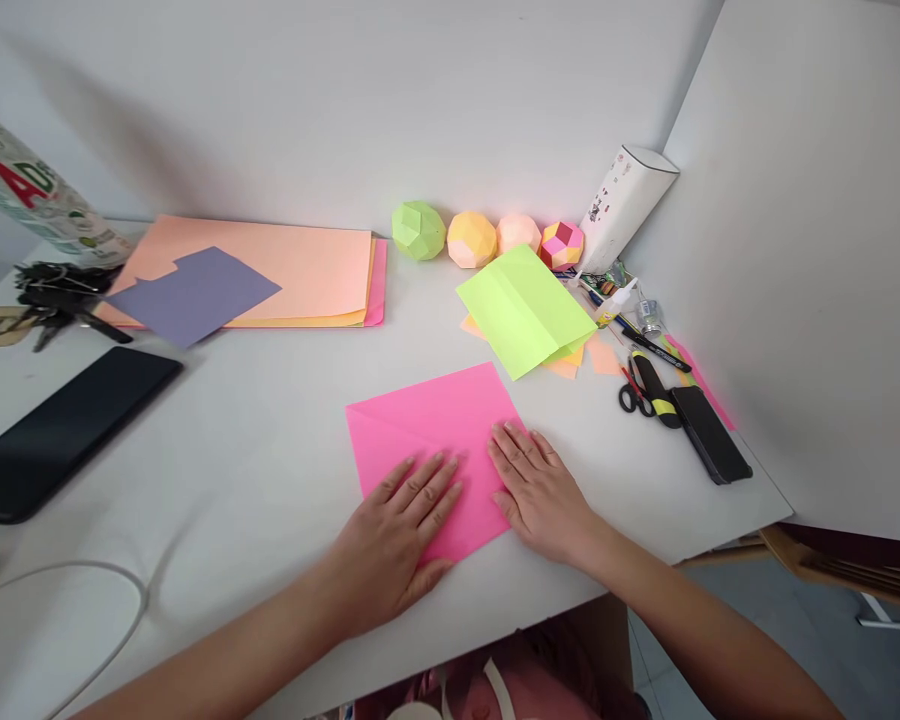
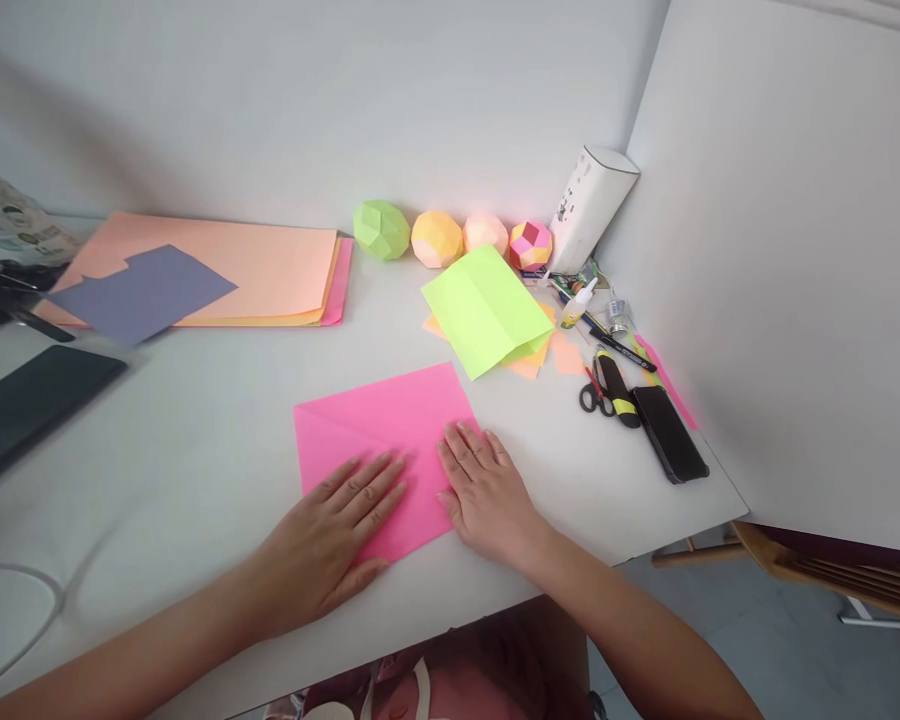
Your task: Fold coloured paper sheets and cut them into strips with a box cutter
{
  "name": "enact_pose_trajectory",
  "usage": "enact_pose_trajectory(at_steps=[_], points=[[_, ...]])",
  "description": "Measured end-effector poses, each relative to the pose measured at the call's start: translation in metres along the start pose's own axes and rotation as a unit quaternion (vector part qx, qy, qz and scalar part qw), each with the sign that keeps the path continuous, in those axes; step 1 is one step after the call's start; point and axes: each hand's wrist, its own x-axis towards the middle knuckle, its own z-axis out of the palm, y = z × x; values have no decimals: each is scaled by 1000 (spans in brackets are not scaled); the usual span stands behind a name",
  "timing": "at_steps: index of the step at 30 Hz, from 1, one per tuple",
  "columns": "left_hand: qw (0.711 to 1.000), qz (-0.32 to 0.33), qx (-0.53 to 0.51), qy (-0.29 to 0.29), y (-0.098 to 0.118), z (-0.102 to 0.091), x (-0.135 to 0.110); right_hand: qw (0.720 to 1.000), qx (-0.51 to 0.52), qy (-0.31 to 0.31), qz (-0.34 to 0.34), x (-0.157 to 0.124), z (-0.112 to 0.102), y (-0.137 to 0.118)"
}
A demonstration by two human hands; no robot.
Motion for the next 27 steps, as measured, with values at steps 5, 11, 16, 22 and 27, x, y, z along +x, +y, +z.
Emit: enact_pose_trajectory(at_steps=[5,11,16,22,27], points=[[1000,-5,0,13,0,2,0,998,-6,11,65,4,0,-41],[1000,1,-3,9,0,3,0,998,1,30,56,3,3,-70],[1000,-3,-25,5,-1,1,0,996,-22,30,87,-19,6,-29],[997,-6,-52,-52,-5,-4,-1,989,-44,68,124,-37,3,9],[996,-12,-63,-66,-7,-5,1,990,-17,110,87,-18,-7,-37]])
